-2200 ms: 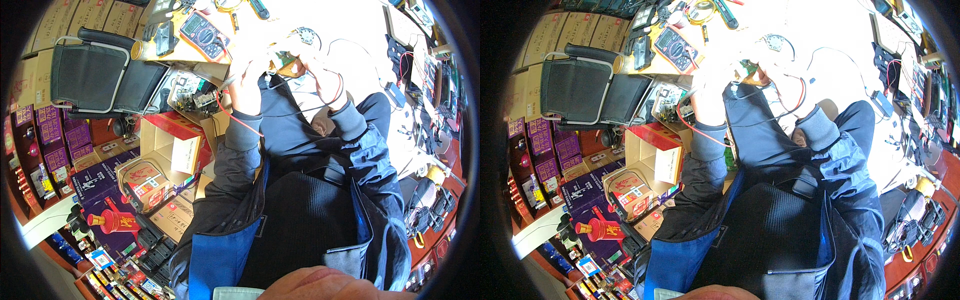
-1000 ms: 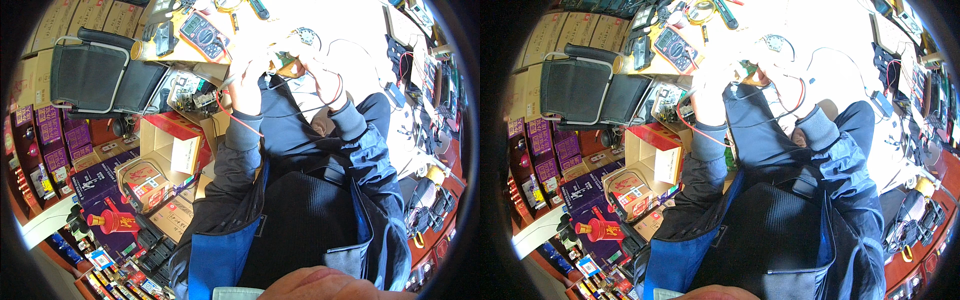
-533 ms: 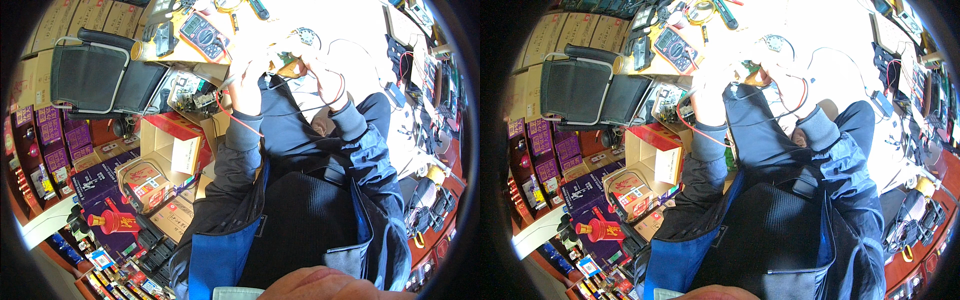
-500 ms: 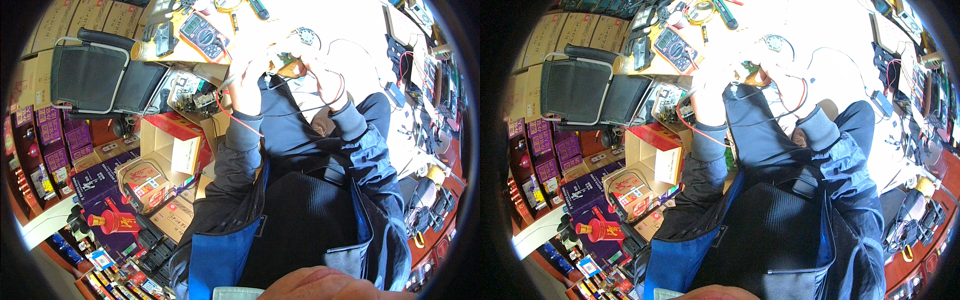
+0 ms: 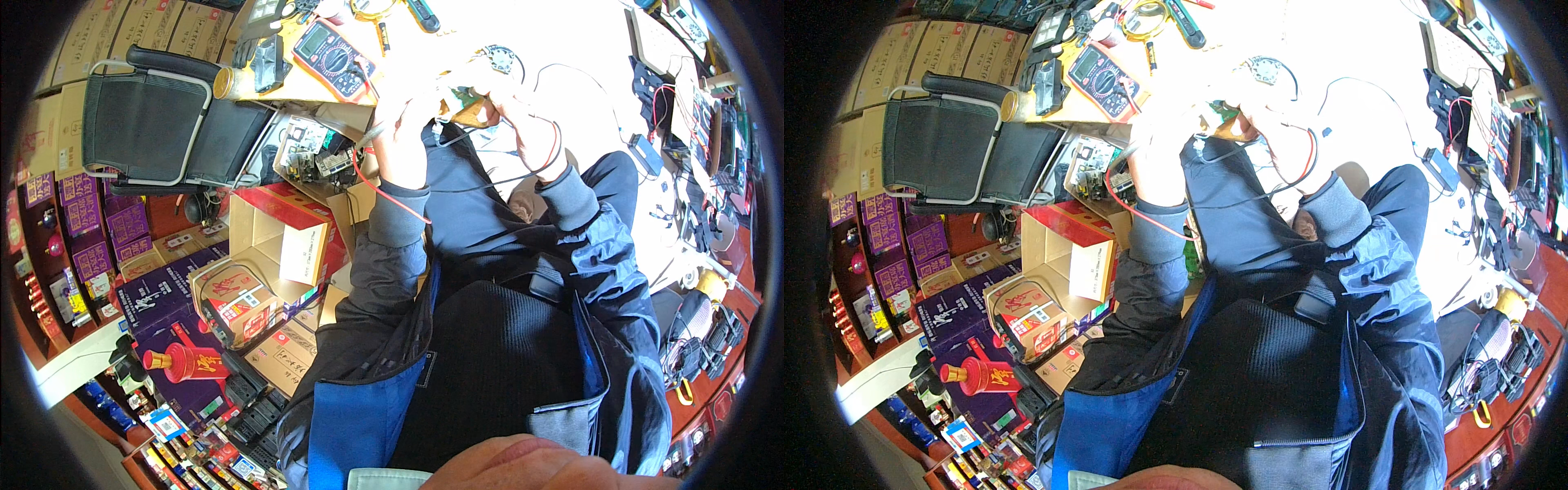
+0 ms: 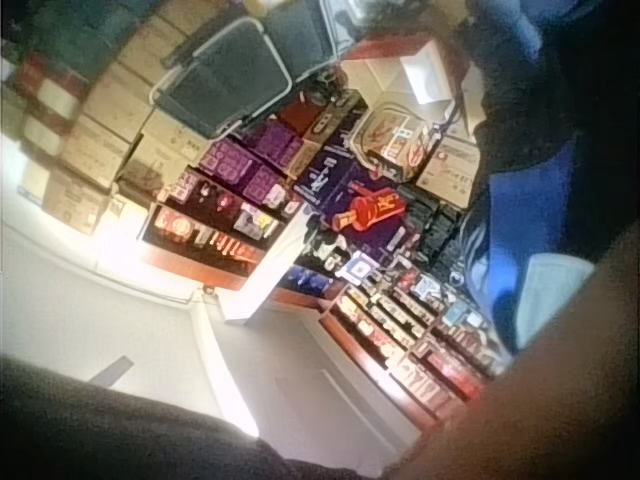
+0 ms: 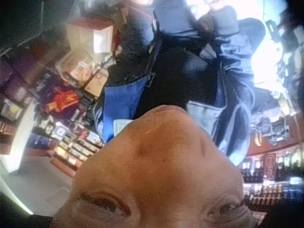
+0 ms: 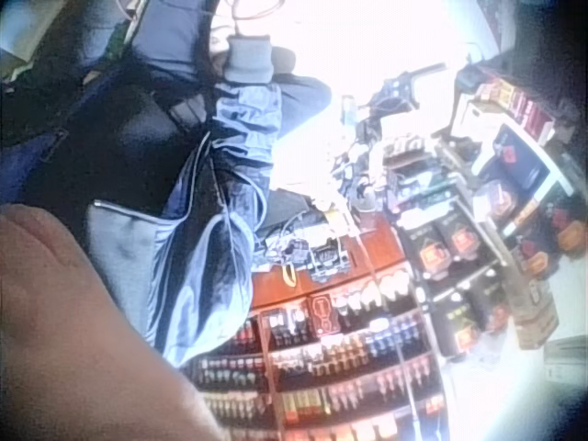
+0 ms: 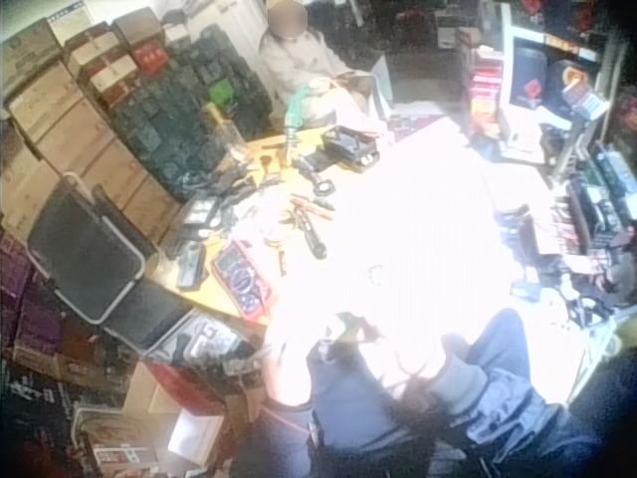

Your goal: The person holds a small circuit board and uses a multimeter to test it. They connect the multimeter probes to different points on the board and observe the readings on the multimeter display.

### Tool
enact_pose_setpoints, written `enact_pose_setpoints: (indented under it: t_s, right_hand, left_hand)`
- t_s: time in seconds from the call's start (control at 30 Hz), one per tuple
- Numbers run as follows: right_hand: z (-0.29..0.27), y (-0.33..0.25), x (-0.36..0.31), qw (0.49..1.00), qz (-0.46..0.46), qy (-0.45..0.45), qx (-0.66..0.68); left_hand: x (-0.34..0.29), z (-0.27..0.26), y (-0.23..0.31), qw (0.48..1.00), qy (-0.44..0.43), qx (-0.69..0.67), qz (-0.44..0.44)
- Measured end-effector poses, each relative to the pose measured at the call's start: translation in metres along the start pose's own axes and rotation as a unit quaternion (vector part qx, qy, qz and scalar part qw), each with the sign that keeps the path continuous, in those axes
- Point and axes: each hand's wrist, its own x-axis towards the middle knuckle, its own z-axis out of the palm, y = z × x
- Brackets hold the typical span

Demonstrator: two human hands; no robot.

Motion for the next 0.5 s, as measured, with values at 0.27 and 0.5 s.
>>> enact_pose_setpoints:
  t_s: [0.27, 0.5]
  right_hand:
    - [-0.0012, -0.0025, 0.0000, 0.998, 0.000, -0.001, -0.059]
    - [-0.0018, -0.0057, -0.0007, 0.985, -0.079, -0.014, -0.155]
  left_hand:
    - [0.0026, -0.0008, -0.0013, 1.000, -0.008, 0.019, 0.010]
    - [0.0007, 0.0008, -0.0019, 0.999, 0.001, -0.037, -0.003]
